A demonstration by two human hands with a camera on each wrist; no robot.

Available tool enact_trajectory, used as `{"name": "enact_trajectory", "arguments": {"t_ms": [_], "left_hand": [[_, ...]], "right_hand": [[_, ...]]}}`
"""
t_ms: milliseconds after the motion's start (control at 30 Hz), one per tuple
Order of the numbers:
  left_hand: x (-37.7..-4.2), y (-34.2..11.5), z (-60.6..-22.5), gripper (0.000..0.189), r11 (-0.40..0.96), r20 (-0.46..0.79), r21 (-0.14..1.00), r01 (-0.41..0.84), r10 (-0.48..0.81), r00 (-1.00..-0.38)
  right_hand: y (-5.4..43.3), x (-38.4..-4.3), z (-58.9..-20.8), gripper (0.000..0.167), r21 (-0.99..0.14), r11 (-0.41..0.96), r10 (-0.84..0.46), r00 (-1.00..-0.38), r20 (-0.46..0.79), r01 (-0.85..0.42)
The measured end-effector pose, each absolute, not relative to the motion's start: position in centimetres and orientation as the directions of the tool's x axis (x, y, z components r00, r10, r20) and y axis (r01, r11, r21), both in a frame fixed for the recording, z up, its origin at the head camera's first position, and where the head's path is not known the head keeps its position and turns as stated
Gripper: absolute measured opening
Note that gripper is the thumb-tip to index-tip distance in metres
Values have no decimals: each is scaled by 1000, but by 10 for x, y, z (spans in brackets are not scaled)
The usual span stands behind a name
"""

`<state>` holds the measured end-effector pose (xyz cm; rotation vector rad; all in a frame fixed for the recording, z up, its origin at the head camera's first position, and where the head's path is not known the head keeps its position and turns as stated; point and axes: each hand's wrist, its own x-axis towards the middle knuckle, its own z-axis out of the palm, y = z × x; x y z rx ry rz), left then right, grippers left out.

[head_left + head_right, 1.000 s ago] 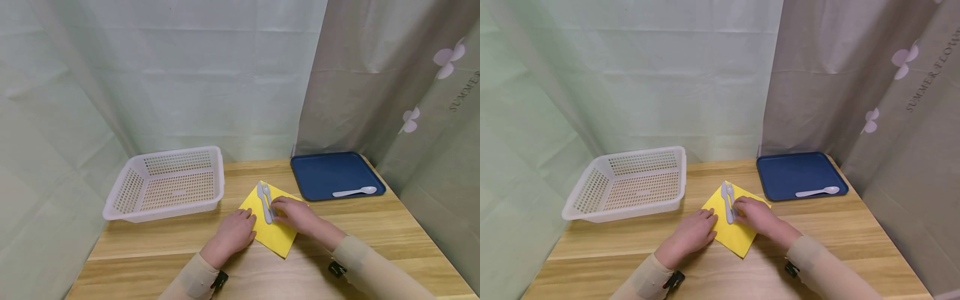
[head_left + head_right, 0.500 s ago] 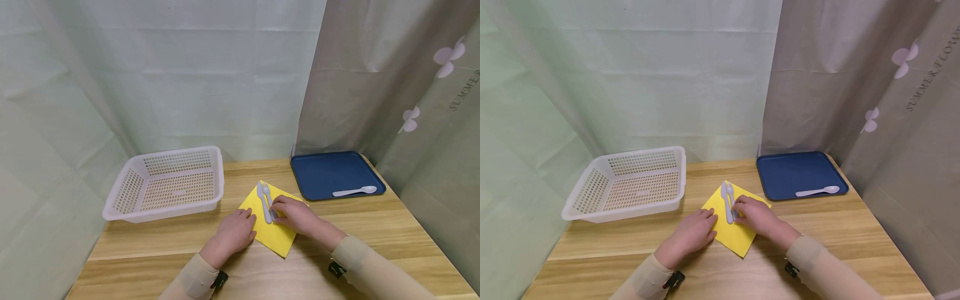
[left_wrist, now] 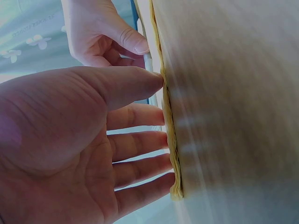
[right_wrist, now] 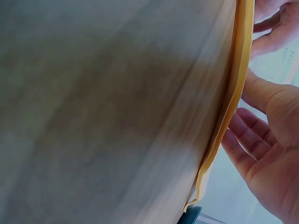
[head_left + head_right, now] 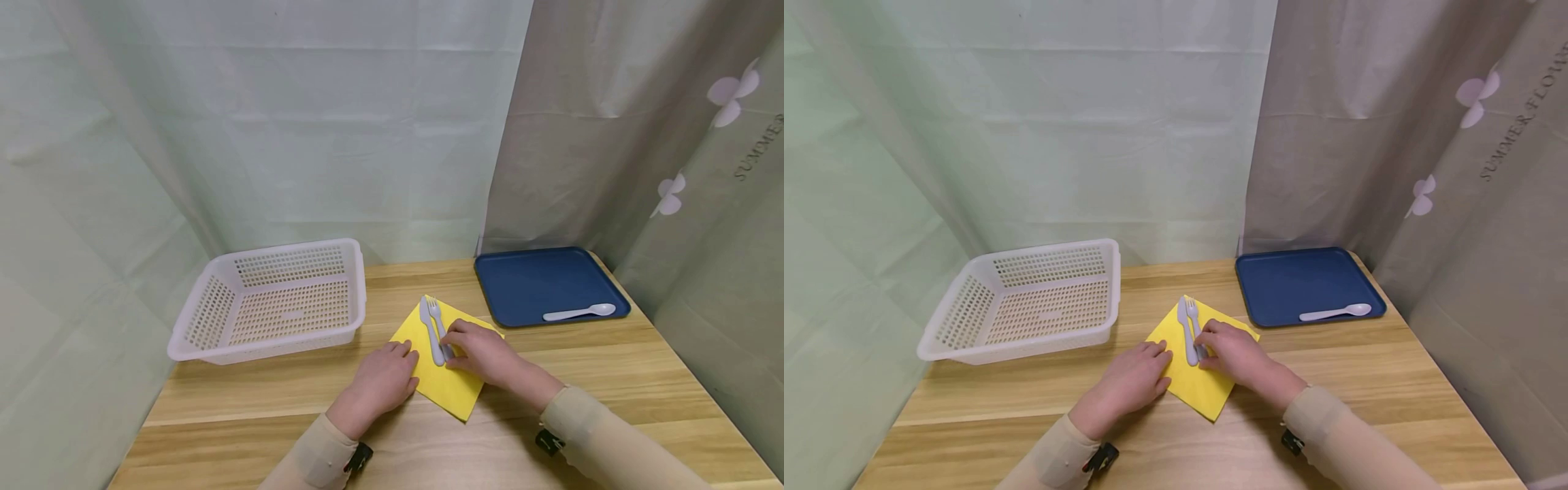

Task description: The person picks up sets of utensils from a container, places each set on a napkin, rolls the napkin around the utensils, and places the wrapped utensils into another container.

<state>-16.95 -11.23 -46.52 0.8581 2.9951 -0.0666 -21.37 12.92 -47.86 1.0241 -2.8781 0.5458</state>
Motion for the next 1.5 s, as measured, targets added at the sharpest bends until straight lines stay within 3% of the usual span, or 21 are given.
{"name": "enact_trajectory", "arguments": {"t_ms": [433, 800, 1500], "left_hand": [[-169, -112, -466, 46, 846, -27, -32, 532, 532, -846], [-170, -112, -468, 47, 848, -32, -29, 530, 529, -848], [-172, -112, -471, 48, 847, -30, -32, 530, 529, -848]], "right_hand": [[128, -212, -479, 33, -308, 713, -609, -774, 174, -630], [128, -211, -480, 36, -284, 758, -571, -808, 145, -587], [132, -212, -480, 39, -271, 746, -578, -794, 191, -608]]}}
